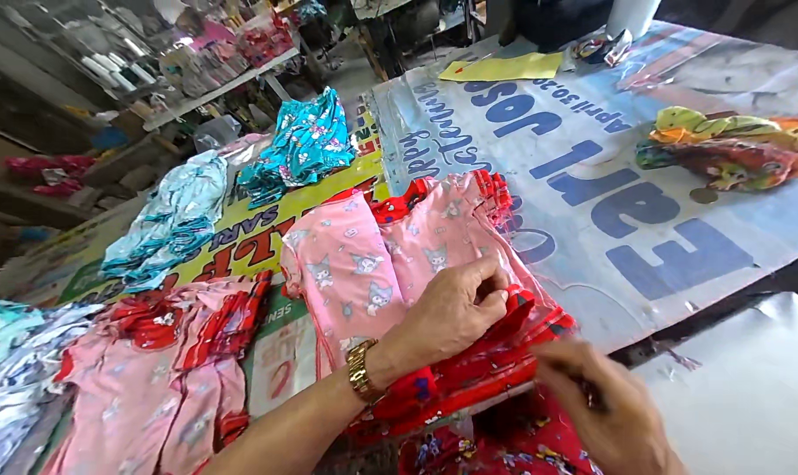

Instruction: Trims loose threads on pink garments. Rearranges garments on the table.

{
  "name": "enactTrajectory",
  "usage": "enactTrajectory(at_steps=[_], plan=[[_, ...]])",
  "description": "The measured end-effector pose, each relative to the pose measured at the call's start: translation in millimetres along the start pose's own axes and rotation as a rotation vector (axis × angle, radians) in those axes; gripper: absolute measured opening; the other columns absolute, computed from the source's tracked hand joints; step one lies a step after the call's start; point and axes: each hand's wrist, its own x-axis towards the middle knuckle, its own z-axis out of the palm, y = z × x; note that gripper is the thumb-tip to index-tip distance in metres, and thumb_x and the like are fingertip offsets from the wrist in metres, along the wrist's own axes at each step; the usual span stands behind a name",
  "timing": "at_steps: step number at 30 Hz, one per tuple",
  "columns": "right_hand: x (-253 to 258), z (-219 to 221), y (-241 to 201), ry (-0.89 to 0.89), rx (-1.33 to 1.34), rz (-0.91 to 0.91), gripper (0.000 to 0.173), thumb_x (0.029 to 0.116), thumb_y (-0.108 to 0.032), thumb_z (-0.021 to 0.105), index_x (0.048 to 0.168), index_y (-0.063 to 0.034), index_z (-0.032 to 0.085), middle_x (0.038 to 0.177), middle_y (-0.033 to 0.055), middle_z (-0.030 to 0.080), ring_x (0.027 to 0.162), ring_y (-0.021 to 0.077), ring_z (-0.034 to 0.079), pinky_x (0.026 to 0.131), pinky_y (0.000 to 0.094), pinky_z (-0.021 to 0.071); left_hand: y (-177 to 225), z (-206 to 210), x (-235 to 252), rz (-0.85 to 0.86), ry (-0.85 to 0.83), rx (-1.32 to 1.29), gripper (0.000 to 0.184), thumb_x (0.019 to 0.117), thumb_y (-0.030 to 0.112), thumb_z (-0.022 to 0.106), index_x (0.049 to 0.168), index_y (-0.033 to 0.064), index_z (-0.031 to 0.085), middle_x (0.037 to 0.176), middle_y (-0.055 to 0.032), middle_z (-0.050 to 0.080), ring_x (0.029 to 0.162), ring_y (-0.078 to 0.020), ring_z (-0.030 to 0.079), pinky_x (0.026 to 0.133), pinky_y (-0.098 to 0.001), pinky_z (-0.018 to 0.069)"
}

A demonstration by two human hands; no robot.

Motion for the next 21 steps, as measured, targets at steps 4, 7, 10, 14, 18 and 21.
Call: enactTrajectory(at_steps=[4,7,10,14,18,21], plan=[[34,19,1,0.164,-0.215,0.099,0.038,0.0941,-0.030,0.072,0.118,-0.0044,0.059,0.092,0.0055,0.065,0.059,0.0033,0.051,0.050,0.0168,0.0427,12,-17,-18,0.023,0.122,-0.091,0.009,0.0980,0.007,0.057,0.093,0.0074,0.064,0.081,0.0041,0.062,0.071,0.0013,0.059,0.065,-0.0143,0.0497],[52,41,-1,0.097,-0.395,0.068,0.042,0.0833,-0.023,0.073,0.116,0.0005,0.063,0.092,0.0121,0.071,0.061,0.0213,0.064,0.047,0.0388,0.0501,15,-26,-32,0.047,0.204,-0.077,0.008,0.0975,0.009,0.057,0.093,0.0085,0.064,0.085,0.0033,0.062,0.075,-0.0003,0.060,0.065,-0.0154,0.0502],[56,55,1,0.087,-0.400,0.000,0.022,0.0838,-0.010,0.064,0.104,-0.0025,0.067,0.088,0.0090,0.070,0.065,0.0179,0.065,0.052,0.0342,0.0503,7,-41,-38,0.175,0.169,-0.005,0.009,0.0961,0.009,0.056,0.092,0.0056,0.063,0.107,-0.0029,0.063,0.102,-0.0064,0.061,0.084,-0.0220,0.0536],[52,61,-1,0.092,-0.385,-0.075,0.015,0.0913,-0.011,0.057,0.101,-0.0033,0.066,0.082,0.0070,0.068,0.063,0.0105,0.061,0.053,0.0243,0.0482,-16,-55,-17,0.380,0.050,0.427,0.018,0.0996,0.006,0.057,0.108,0.0117,0.071,0.126,-0.0054,0.063,0.102,-0.0130,0.067,0.077,-0.0302,0.0594],[48,60,-4,0.090,-0.400,-0.156,0.015,0.0958,-0.011,0.052,0.104,-0.0036,0.063,0.084,0.0081,0.068,0.067,0.0096,0.064,0.057,0.0221,0.0504,-41,-52,14,0.528,-0.064,0.770,0.018,0.0949,0.008,0.064,0.107,0.0161,0.075,0.126,-0.0155,0.064,0.084,-0.0276,0.070,0.062,-0.0415,0.0574],[44,52,-8,0.139,-0.261,-0.249,0.011,0.1027,-0.014,0.050,0.109,-0.0084,0.056,0.094,0.0042,0.065,0.086,0.0025,0.065,0.076,0.0145,0.0531,-48,-62,30,0.542,-0.071,1.012,0.004,0.0913,0.010,0.069,0.090,0.0106,0.073,0.127,-0.0147,0.065,0.086,-0.0312,0.069,0.067,-0.0470,0.0550]])
